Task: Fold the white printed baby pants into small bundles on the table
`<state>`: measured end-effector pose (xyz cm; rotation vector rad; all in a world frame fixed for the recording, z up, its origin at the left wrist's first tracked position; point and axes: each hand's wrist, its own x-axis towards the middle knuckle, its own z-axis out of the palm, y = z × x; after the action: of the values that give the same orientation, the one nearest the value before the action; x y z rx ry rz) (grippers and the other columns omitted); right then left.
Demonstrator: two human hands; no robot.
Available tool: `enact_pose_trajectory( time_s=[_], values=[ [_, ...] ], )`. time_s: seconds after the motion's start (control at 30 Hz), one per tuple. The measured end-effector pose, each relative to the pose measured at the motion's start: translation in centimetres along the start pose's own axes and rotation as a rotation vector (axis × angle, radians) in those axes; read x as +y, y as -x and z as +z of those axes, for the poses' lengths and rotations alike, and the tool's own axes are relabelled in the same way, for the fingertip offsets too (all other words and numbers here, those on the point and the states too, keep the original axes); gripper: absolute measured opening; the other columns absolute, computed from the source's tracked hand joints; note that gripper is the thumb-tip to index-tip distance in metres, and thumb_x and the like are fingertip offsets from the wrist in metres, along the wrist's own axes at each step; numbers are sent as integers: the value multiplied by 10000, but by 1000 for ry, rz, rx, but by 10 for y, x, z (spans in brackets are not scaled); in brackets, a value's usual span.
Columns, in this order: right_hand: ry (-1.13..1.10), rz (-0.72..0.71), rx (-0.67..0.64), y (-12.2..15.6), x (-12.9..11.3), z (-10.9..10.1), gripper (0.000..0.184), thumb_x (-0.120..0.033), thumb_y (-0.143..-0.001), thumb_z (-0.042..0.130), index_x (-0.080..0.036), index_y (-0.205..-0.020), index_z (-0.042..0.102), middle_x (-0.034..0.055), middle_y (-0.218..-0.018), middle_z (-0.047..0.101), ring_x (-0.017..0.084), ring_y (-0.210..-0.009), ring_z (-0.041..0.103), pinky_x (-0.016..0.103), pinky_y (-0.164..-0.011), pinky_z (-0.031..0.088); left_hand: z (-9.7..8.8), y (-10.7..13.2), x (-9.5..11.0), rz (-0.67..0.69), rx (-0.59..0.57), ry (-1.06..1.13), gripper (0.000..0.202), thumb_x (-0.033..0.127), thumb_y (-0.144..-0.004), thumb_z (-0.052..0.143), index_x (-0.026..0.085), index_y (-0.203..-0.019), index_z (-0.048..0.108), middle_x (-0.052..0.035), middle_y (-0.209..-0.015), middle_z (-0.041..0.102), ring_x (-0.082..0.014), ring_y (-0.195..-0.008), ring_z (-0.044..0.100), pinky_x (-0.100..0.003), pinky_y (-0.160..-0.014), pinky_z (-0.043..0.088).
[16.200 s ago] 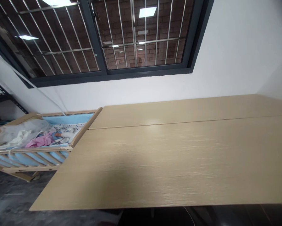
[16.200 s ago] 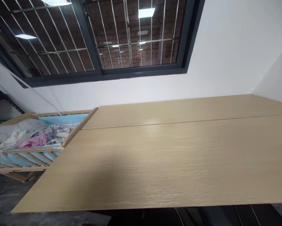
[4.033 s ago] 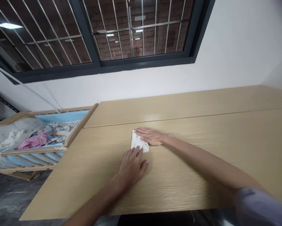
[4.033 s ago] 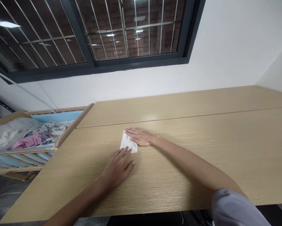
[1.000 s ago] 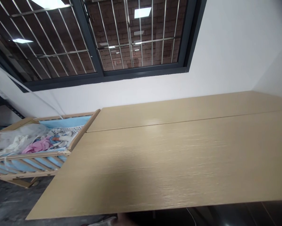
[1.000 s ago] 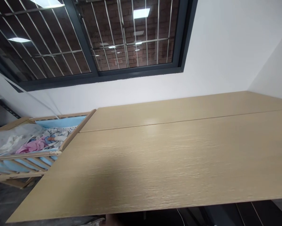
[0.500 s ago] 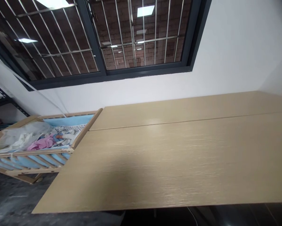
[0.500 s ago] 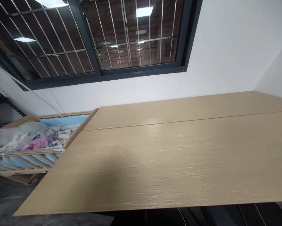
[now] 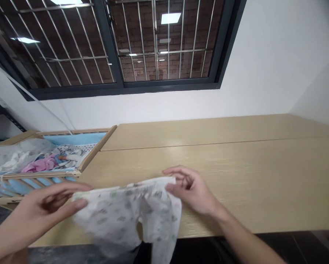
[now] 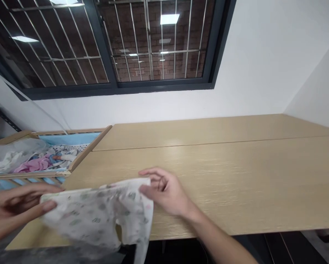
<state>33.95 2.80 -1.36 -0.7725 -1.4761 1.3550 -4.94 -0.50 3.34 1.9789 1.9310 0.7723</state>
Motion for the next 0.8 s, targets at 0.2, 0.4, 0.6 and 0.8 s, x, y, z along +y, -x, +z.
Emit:
enact_pose_trajectory(
  time_s=[0.2,0.4,0.6,0.8],
  values=[
    [239,71,28,-42,-16,-77,452,-491,-826,730,-179,-1151,688,-26,-648,555,113,-559,486,255,-524,412,50,-97,65,236,-300,206,556,645,-818,638,221,-1172,705,-82,-1189,721,-250,-1009,673,-342,-896,547],
    [482,75,24,-89,21,-127,334,-367,-951,548,-124,-1150,663,10,-714,611,121,-595,492,248,-549,399,122,-164,62,247,-219,118,495,598,-854,548,161,-1025,705,-69,-912,732,-225,-827,655,-316,-771,527],
    [920,105,107,-142,74,-152,238,-137,-941,471,-107,-1069,669,97,-990,688,152,-822,602,236,-717,443,180,-211,56,211,-150,-9,266,297,-901,523,153,-1023,711,-81,-941,724,-212,-876,642,-307,-806,490],
    [1055,171,207,-187,113,-168,239,-88,-889,517,-101,-1071,673,113,-1059,683,191,-967,589,244,-816,418,219,-251,55,81,-90,-124,256,359,-954,615,162,-1112,657,-82,-1105,688,-216,-1003,652,-404,-901,528]
  ],
)
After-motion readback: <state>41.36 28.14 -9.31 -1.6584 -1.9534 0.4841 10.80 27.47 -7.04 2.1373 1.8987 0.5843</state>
